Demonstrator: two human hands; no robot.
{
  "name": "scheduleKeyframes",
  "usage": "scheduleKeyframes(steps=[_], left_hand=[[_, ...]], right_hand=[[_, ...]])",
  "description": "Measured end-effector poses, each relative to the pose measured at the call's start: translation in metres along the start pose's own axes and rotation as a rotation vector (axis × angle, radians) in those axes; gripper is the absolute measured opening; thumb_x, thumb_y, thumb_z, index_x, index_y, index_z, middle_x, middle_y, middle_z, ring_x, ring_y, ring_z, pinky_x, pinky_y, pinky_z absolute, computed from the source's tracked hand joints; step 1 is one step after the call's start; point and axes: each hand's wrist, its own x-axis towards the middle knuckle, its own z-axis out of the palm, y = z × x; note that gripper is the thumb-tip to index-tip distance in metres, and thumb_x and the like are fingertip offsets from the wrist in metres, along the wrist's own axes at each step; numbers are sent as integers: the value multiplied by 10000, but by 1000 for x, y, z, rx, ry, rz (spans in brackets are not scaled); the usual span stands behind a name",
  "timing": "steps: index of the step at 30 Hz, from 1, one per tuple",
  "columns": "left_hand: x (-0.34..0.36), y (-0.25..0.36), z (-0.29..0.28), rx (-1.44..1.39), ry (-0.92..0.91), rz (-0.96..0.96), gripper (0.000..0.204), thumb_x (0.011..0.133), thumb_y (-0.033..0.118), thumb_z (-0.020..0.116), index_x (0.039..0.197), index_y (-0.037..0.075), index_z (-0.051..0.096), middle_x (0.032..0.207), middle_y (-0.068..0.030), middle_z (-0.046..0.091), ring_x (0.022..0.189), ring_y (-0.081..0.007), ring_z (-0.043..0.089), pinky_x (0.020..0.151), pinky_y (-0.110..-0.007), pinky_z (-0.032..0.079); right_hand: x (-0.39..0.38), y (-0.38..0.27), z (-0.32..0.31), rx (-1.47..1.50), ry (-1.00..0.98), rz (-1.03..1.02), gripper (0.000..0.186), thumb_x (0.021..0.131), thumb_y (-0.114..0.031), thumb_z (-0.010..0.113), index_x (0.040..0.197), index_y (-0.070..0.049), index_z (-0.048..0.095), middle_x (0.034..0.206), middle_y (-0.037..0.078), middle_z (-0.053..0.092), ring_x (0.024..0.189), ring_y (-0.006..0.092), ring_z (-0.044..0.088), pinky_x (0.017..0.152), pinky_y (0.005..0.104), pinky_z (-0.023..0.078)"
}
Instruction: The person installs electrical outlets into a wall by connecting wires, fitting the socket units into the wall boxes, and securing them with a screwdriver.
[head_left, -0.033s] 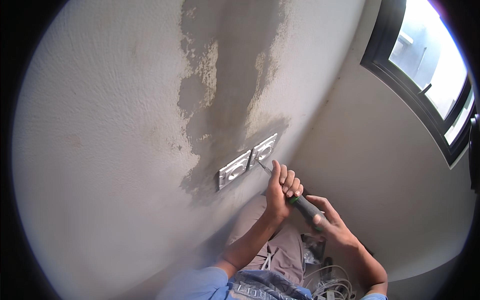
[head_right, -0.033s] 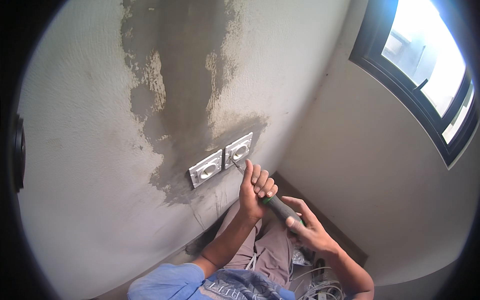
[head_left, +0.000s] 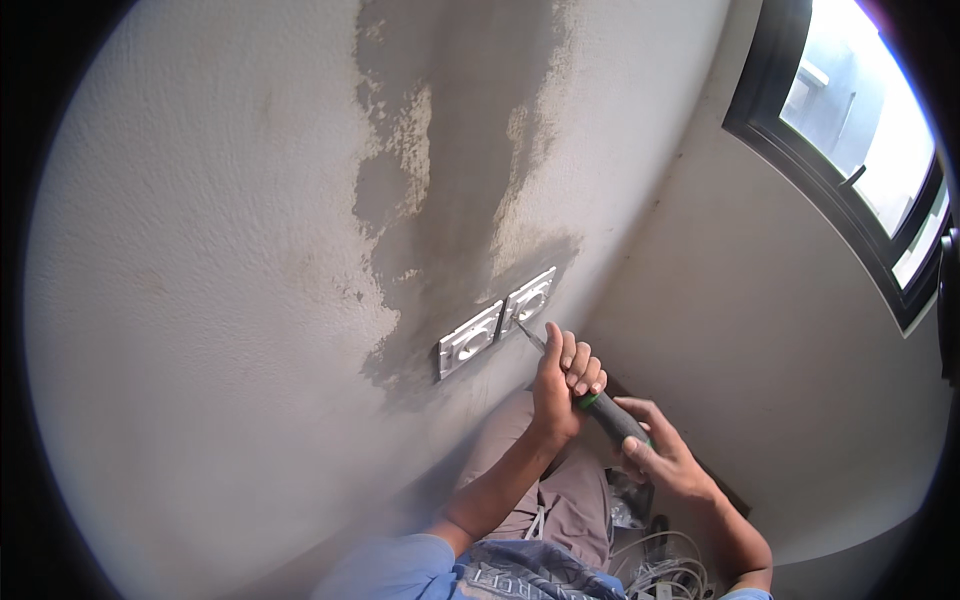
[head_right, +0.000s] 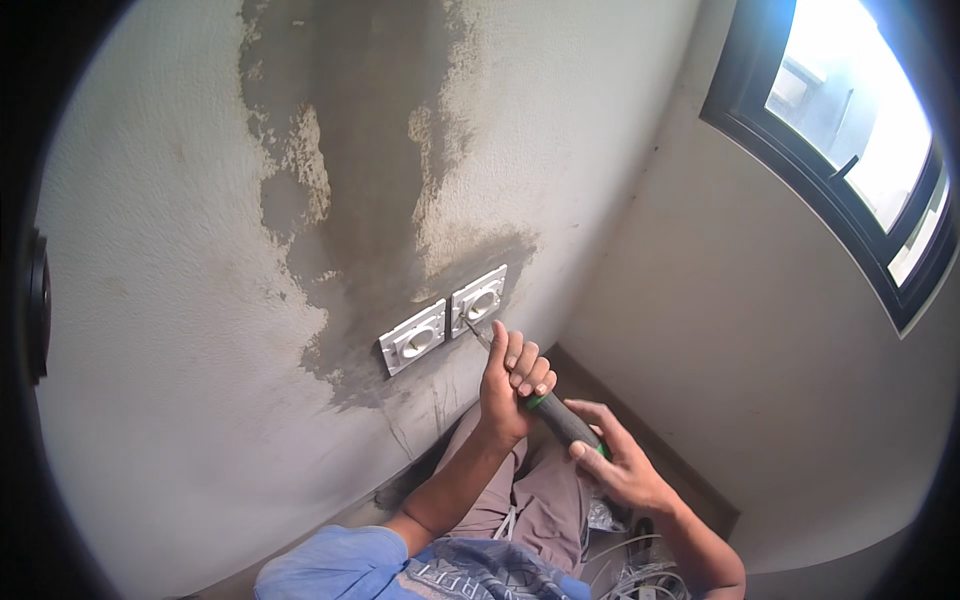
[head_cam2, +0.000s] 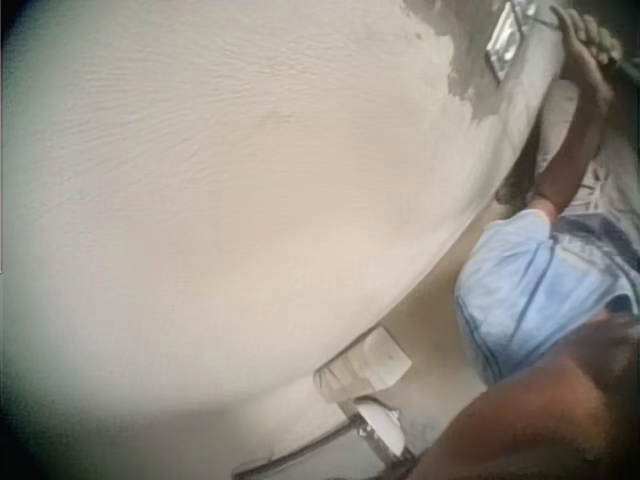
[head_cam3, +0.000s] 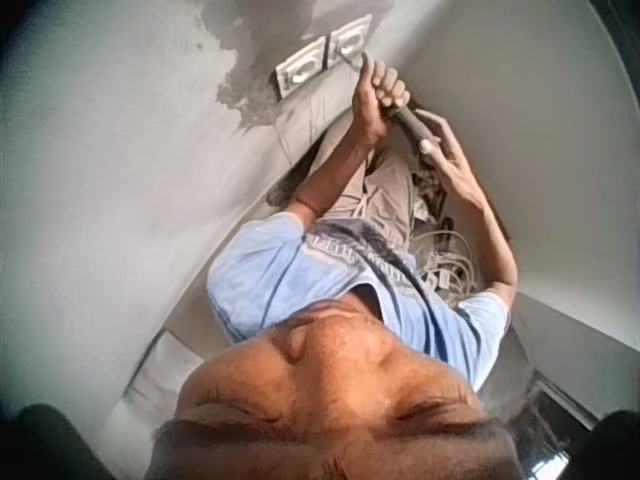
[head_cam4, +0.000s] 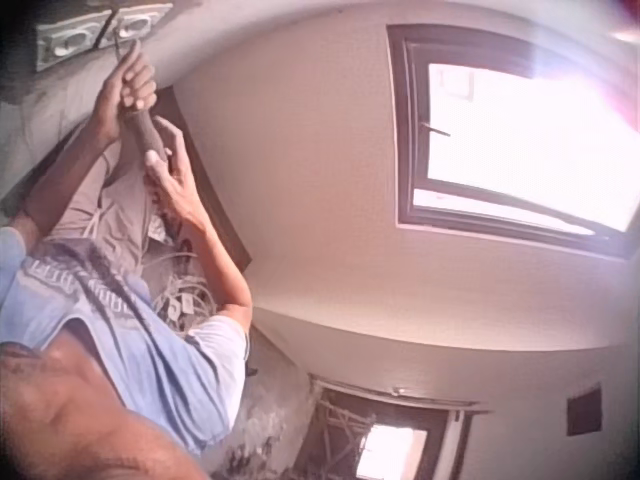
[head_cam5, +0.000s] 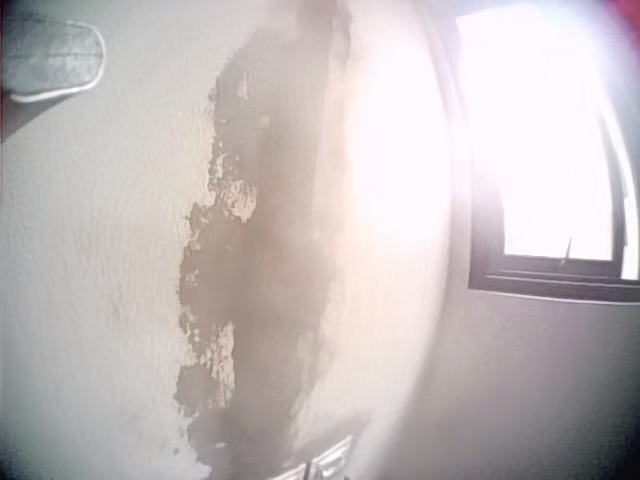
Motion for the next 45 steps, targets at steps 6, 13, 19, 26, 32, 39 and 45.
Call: scheduleKeyframes(steps=[6, 13, 19, 26, 32, 39, 45], left_hand=[[-44, -45, -25, 203, 72, -12, 455, 1028, 550, 378, 852, 133, 418, 644, 18, 366, 481, -105, 391, 556, -296, 435], [-86, -23, -45, 128, -99, -196, 668, 980, 711, 203, 762, 125, 437, 603, 20, 326, 557, -143, 383, 726, -354, 414], [-96, 56, -68, 1060, -323, -617, 570, 1013, 527, 437, 1254, 16, 515, 1061, -126, 628, 1008, -229, 632, 995, -410, 468], [-145, -13, -93, 1614, -273, -901, 713, 927, 360, 654, 1468, -7, 369, 1322, -239, 574, 1265, -297, 540, 1064, -377, 402], [-143, -22, -74, 1683, -86, -1054, 766, 939, 456, 627, 1486, -1, 348, 1069, -166, 648, 973, -235, 641, 879, -343, 500], [-142, -28, -98, 1143, 54, -1171, 571, 968, 613, 488, 1027, 45, 470, 661, 3, 448, 506, -82, 471, 474, -231, 434], [-142, -21, -102, 678, 249, -1343, 572, 975, 646, 430, 1050, 81, 474, 621, 38, 400, 465, -49, 414, 430, -213, 377]], right_hand=[[-30, 101, 0, 366, 63, 0, 481, 934, -281, 612, 1307, -18, 458, 908, 121, 622, 733, 152, 584, 608, 270, 475], [-45, 176, 15, 666, 296, -12, 491, 923, -504, 653, 1167, -88, 560, 826, 76, 626, 663, 109, 535, 479, 235, 401], [-59, 192, -7, -32, 321, -136, 357, 988, -324, 556, 949, 9, 679, 749, 50, 576, 692, 133, 523, 642, 293, 413], [-8, 183, -18, -139, 123, -156, 388, 1052, -351, 401, 934, -18, 561, 712, 132, 570, 676, 260, 594, 635, 384, 447], [-8, 180, -25, -480, 82, -143, 461, 1025, -409, 429, 885, -8, 609, 676, 204, 557, 670, 408, 552, 629, 452, 430], [12, 207, -5, -158, 25, -175, 487, 993, -380, 515, 711, 12, 576, 590, 169, 495, 531, 259, 430, 549, 397, 392], [24, 231, 0, -51, -11, -323, 556, 1005, -419, 486, 632, -7, 497, 531, 104, 462, 488, 230, 427, 514, 386, 383]])
